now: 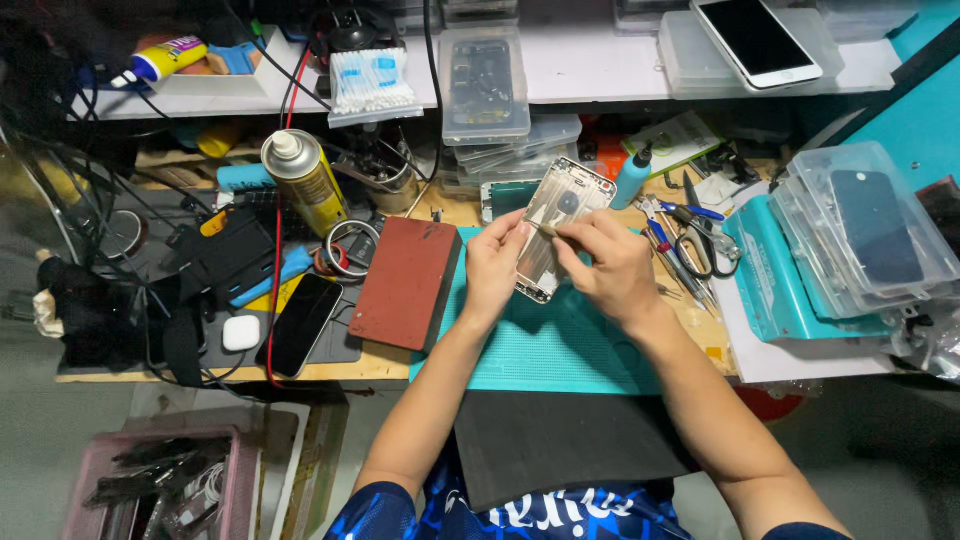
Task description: The person holds a disassembled phone frame on a repair mat and uses a small pry tool to detach and lift internal components from the chassis. They reposition the phone repeatedly, set removed parts on the mat, and continue prying at different edges of the device.
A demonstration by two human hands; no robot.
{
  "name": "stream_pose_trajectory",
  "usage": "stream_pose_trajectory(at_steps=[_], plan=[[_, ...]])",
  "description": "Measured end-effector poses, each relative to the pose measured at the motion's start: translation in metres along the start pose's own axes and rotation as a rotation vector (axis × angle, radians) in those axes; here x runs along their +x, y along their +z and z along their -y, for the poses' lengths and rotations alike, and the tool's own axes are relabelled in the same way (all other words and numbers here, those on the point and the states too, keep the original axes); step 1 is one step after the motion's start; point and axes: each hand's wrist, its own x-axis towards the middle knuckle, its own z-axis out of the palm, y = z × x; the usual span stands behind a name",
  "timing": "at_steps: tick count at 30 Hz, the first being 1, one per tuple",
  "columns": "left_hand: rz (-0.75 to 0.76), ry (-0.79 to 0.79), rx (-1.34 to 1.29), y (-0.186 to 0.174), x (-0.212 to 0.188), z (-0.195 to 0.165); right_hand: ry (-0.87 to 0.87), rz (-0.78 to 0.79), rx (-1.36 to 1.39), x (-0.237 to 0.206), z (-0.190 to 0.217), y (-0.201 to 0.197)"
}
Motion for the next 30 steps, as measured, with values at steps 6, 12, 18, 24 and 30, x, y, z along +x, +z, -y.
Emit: stream_pose_trajectory(at_steps=[6, 12, 18, 24, 30], plan=[[0.004, 0.017, 0.034, 0.003, -0.003, -0.01, -0.009, -0.014, -0.014, 0.002, 0.006, -0.002], [-0.006, 0.018, 0.04, 0.004, -0.005, -0.012, 0.004, -0.008, 0.003, 0.003, 0.007, -0.004], [0.0, 0.011, 0.016, 0.005, -0.004, -0.015, 0.001, -0.002, 0.018, 0.004, 0.004, -0.003], [-0.028, 0.036, 0.091, 0.01, -0.01, -0.022, 0.024, 0.001, 0.056, 0.0, 0.002, 0.001], [-0.084, 0.227, 0.465, 0.017, -0.021, -0.04, 0.01, -0.017, 0.11, -0.005, -0.007, 0.012]])
